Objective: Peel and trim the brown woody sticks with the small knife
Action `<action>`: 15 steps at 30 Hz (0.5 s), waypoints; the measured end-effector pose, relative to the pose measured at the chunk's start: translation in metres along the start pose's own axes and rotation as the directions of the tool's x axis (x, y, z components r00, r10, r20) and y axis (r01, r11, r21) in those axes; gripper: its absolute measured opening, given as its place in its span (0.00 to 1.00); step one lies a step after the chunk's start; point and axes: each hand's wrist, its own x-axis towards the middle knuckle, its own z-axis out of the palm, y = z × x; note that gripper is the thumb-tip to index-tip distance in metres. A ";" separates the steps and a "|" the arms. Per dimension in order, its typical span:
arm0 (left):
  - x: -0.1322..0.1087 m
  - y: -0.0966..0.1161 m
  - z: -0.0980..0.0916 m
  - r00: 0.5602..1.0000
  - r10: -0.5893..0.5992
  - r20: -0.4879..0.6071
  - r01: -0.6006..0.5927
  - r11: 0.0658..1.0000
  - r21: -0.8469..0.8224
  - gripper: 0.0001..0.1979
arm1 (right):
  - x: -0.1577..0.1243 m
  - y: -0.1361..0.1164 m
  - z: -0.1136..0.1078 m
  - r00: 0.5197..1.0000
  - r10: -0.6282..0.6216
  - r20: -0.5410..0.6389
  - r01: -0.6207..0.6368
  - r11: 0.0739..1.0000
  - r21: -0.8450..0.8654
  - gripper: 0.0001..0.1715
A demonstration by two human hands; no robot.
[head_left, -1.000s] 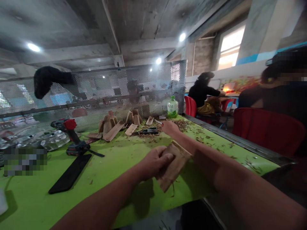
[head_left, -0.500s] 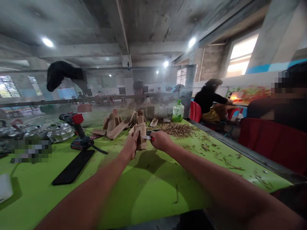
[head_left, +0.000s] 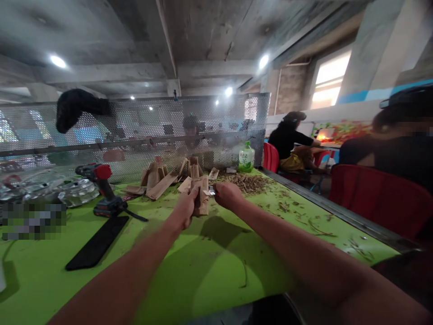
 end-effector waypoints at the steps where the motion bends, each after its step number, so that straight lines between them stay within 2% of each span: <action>1: -0.001 0.001 0.001 1.000 0.007 -0.005 -0.007 1.000 0.010 0.10 | 0.002 0.002 0.002 1.000 0.004 -0.006 -0.004 1.000 0.010 0.15; 4: -0.014 0.004 0.006 0.999 -0.040 0.004 0.039 0.995 0.096 0.13 | 0.013 0.017 0.006 0.995 0.099 0.022 -0.101 0.992 0.081 0.15; 6: -0.031 0.002 0.013 0.984 -0.122 0.128 0.093 0.973 0.209 0.17 | 0.021 0.037 0.007 0.966 0.254 0.047 -0.258 0.956 0.137 0.17; 8: -0.050 -0.003 0.022 0.918 -0.201 0.340 0.090 0.945 0.315 0.19 | 0.024 0.061 0.008 0.913 0.405 0.051 -0.407 0.898 0.165 0.19; 10: -0.062 -0.008 0.029 0.855 -0.224 0.468 0.060 0.939 0.340 0.18 | 0.024 0.081 0.010 0.864 0.501 0.044 -0.500 0.847 0.181 0.20; 11: -0.064 -0.009 0.030 0.857 -0.214 0.469 0.061 0.945 0.320 0.17 | 0.024 0.087 0.012 0.849 0.527 0.039 -0.523 0.829 0.196 0.20; 13: -0.059 -0.007 0.027 0.905 -0.173 0.387 0.099 0.974 0.204 0.17 | 0.023 0.090 0.016 0.842 0.539 0.021 -0.529 0.817 0.231 0.19; 15: -0.045 -0.002 0.017 0.951 -0.136 0.277 0.129 0.991 0.044 0.16 | 0.024 0.082 0.018 0.869 0.494 0.003 -0.479 0.841 0.250 0.18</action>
